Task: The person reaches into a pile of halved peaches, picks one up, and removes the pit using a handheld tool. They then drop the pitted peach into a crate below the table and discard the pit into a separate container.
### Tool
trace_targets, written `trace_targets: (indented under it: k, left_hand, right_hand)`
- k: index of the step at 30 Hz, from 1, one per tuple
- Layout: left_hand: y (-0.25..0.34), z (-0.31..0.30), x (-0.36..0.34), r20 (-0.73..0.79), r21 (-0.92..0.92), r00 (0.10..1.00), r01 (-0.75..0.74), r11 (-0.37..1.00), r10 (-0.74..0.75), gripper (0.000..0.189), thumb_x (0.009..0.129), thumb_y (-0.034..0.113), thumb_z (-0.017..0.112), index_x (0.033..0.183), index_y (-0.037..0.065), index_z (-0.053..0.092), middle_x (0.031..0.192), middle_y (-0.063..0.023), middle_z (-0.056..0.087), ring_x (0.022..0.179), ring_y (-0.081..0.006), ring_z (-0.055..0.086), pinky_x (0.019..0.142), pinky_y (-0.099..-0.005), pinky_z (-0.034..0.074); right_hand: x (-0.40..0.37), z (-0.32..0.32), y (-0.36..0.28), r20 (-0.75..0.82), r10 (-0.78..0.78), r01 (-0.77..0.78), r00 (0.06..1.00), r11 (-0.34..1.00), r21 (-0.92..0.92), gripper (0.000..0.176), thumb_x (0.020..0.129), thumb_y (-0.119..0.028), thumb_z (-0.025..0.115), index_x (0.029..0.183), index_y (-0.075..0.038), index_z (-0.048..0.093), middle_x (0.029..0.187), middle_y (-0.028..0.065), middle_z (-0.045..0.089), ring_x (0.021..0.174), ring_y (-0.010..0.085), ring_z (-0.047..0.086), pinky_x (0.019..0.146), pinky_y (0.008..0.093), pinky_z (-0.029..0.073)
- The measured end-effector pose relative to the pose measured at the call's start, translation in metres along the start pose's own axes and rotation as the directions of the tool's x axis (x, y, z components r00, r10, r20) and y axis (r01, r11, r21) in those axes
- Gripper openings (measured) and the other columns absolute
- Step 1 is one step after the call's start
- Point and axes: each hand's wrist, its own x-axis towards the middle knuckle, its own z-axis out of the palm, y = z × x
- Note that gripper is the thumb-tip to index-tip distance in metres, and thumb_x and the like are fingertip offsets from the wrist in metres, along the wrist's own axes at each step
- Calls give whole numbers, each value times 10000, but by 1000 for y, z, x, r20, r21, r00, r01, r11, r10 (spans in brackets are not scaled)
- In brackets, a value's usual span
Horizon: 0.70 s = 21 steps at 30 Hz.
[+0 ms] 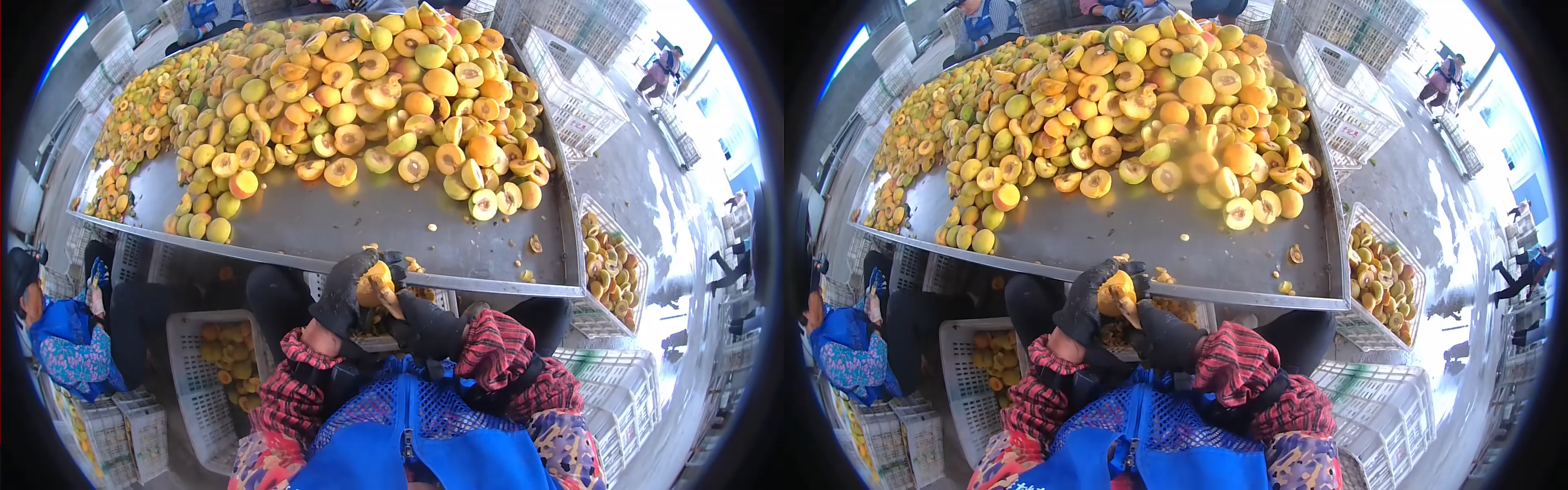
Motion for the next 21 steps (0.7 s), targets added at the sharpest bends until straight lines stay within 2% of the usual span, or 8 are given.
trace_targets:
  k: [2,8,9,11,14,18,20,21]
  left_hand:
    - [15,-9,1,206,450,955,-285,846,212,244,808,198,590,978,31,641,916,-125,663,838,-241,639,777,-342,504]
    - [26,-10,-3,193,241,967,-209,948,164,254,854,202,550,1006,17,632,974,-107,664,865,-217,636,796,-335,503]
    - [27,-8,-3,156,-114,987,44,992,-25,264,866,200,536,1022,5,621,995,-110,657,880,-216,632,803,-333,501]
    - [32,-1,1,280,-714,889,446,540,-364,282,890,194,509,1052,-20,598,1038,-115,645,911,-213,624,817,-327,498]
    - [36,3,0,189,-697,960,279,661,-205,309,923,185,463,1092,-56,559,1071,-119,626,956,-208,607,835,-320,492]
    - [22,-1,-3,29,-65,997,67,996,-65,311,851,218,531,1071,13,612,1050,-113,642,939,-231,613,838,-336,487]
    - [61,0,-10,120,492,977,-212,844,175,309,801,229,570,1052,64,643,1037,-110,646,919,-251,614,831,-343,487]
    - [52,0,-10,88,281,990,-131,951,111,314,774,244,587,1038,87,653,1027,-109,646,910,-262,611,829,-344,485]
  right_hand:
    - [-4,-4,-16,-18,29,-30,999,999,-38,329,848,-170,519,1089,28,412,771,207,596,696,346,611,575,431,452]
    - [-3,-8,-17,-21,79,-81,997,988,-129,341,813,-172,560,1059,19,421,819,209,589,701,326,622,607,415,478]
    - [-4,-9,-17,-14,71,-72,997,996,-57,337,819,-170,556,1066,14,420,806,196,585,680,309,620,580,407,477]
    - [-6,-14,-22,-1,51,-51,999,995,83,330,830,-167,548,1081,3,419,778,169,579,638,276,615,527,391,477]
    - [-11,-24,-51,120,238,-266,964,879,395,290,851,-151,527,1087,-18,423,732,116,551,580,209,588,448,343,457]
    - [-11,-23,-55,164,258,-302,952,882,363,272,868,-138,506,1097,-28,407,713,80,527,522,167,553,413,302,443]
    - [-12,-22,-57,154,240,-278,958,906,319,277,867,-132,504,1097,-20,396,715,87,532,503,171,549,415,298,446]
    - [-10,-19,-50,132,207,-237,969,929,285,281,866,-131,506,1097,-19,394,712,88,532,498,171,547,413,298,444]
